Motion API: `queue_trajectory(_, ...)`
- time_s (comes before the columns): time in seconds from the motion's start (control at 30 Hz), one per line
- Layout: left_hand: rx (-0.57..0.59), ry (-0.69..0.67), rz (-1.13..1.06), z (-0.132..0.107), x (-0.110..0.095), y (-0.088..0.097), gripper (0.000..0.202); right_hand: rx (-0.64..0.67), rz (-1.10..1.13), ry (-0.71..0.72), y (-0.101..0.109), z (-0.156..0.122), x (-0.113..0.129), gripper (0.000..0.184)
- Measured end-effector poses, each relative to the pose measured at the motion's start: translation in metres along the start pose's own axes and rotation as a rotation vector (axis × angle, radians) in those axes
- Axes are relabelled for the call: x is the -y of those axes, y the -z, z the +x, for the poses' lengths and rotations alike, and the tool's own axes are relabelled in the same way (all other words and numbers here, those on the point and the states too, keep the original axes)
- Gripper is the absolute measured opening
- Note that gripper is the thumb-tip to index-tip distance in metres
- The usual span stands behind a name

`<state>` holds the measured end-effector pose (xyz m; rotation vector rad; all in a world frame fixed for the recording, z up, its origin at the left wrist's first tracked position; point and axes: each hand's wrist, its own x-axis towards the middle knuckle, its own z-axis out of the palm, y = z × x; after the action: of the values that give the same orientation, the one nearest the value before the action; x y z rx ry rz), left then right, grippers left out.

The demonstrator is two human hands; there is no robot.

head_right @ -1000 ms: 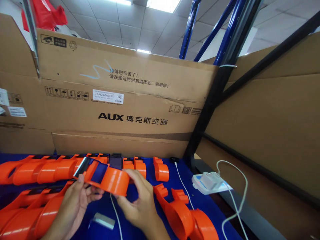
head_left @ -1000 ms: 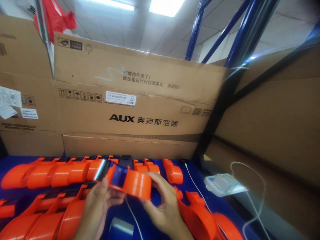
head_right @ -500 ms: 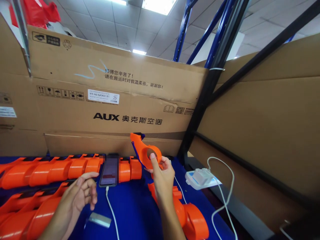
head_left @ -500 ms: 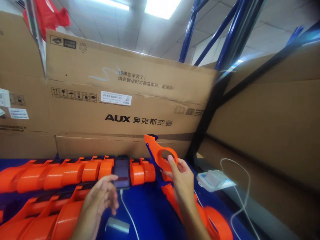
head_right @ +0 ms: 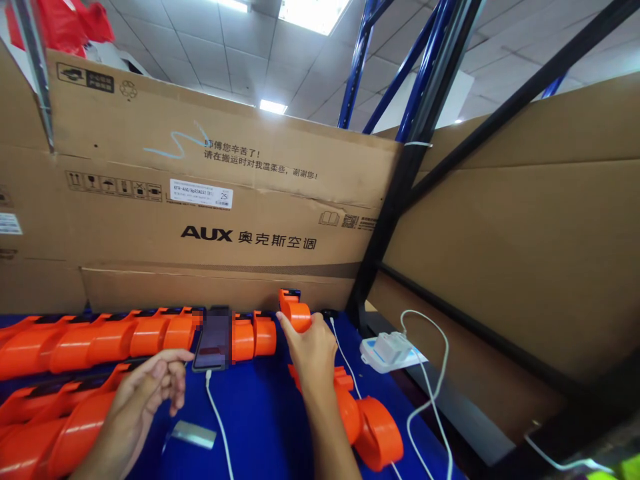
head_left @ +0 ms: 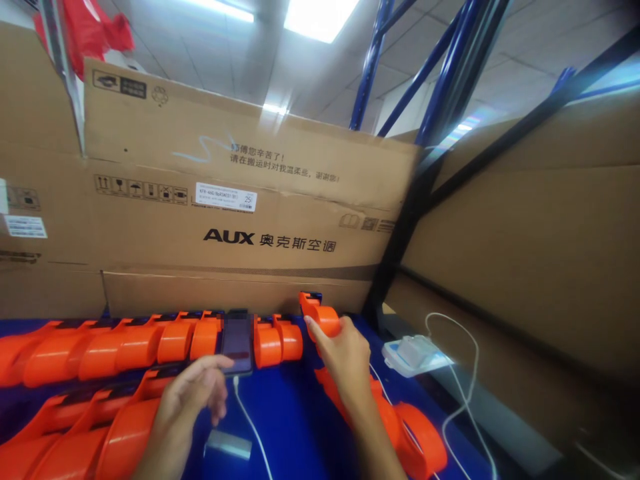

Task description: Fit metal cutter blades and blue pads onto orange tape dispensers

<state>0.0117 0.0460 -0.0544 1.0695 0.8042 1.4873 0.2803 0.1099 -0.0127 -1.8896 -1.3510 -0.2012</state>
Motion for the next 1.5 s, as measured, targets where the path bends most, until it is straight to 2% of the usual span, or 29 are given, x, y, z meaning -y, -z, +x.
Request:
queue_trajectory(0.23,-0.05,-0.003,0.132,-0.003,-0.001,-0.002,0.036,0.065,-0.047,0.06,-0.009,-0.002,0.006,0.05)
queue_trajectory(0.57,-0.03,0.007,0.15,-0.005,-0.002,-0.002,0.035,0.148,-0.116,0.044,-0.021,-0.001,-0.002,0.059)
queue_trajectory(0.7,-0.022,-0.01,0.121,-0.004,0.0,-0.001,0.031,0.175,-0.107,0.076,-0.026,-0.004,-0.003,0.056)
queue_trajectory(0.9,-0.017,-0.011,0.095,-0.005,-0.001,-0.001,0.031,0.121,-0.103,0.108,-0.017,-0.002,-0.006,0.039)
queue_trajectory(1.0,-0.009,0.008,0.089,-0.005,-0.002,-0.001,0.033,0.097,-0.154,0.071,-0.012,0.0,-0.014,0.04)
queue_trajectory(1.17,0.02,0.025,0.105,-0.007,-0.004,-0.003,0.036,0.177,-0.217,0.076,-0.02,-0.002,-0.023,0.05)
queue_trajectory(1.37,0.046,0.051,0.101,-0.01,-0.007,-0.009,0.033,0.217,-0.202,0.038,-0.022,-0.001,-0.024,0.038)
queue_trajectory(1.5,0.083,0.035,0.099,-0.011,-0.006,-0.009,0.03,0.149,-0.158,0.028,-0.011,0.001,-0.02,0.031)
